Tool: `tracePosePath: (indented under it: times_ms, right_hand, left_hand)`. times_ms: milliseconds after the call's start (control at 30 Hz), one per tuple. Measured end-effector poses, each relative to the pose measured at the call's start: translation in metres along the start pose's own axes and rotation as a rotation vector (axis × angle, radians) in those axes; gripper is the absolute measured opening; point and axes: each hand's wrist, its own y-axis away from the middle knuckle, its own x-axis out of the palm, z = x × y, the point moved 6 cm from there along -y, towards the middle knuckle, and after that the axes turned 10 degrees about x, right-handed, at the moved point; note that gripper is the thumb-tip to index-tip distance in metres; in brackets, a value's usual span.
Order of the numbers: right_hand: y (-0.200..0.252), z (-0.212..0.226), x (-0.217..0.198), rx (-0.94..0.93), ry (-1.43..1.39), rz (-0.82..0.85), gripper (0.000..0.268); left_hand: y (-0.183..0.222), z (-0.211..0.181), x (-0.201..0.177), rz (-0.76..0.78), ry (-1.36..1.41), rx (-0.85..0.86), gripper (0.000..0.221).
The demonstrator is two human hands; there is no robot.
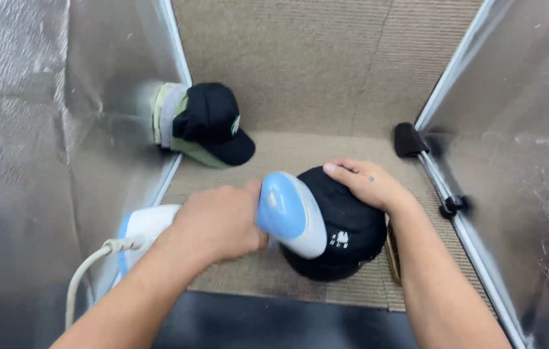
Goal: Brushing a baseball cap with a wooden brush to remove lint and then using a handheld steamer to reshape and remove wrinkles.
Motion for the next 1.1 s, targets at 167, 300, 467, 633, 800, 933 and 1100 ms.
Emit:
tracePosePath:
  times_ms: [167, 300, 467, 633, 800, 933, 1100]
  right_hand:
    - [-0.002, 0.002, 0.001, -0.097, -0.07, 0.046, 0.052]
    - [-0.003, -0.004, -0.003, -0.326, -0.148, 0.018, 0.065]
    - [-0.009, -0.012, -0.001, -0.21, -0.147, 0.004, 0.056]
    - [-0.012, -0.008, -0.004, -0.226, -0.146, -0.017, 0.048]
    - [-0.01, -0.004, -0.003, -0.243, -0.12, -0.006, 0.048]
    - [-0.016, -0.012, -0.001, -0.267, -0.152, -0.027, 0.046]
    - [-0.041, -0.035, 0.01, -0.239, -0.394, 0.054, 0.036]
  left_hand:
    - [-0.015, -0.021, -0.006, -0.003, -0.131, 0.085, 0.055]
    - [-0.013, -0.036, -0.011, -0.012, -0.167, 0.147, 0.05]
    - [-0.008, -0.042, -0.006, 0.057, -0.246, 0.162, 0.048]
    - [-0.02, -0.074, -0.004, -0.025, -0.283, 0.295, 0.035]
    - [-0.027, -0.08, -0.001, -0.073, -0.346, 0.32, 0.029]
    - [-0.031, -0.076, 0.0, -0.074, -0.418, 0.276, 0.028]
    - [-0.06, -0.109, 0.013, -0.421, -0.387, 0.381, 0.016]
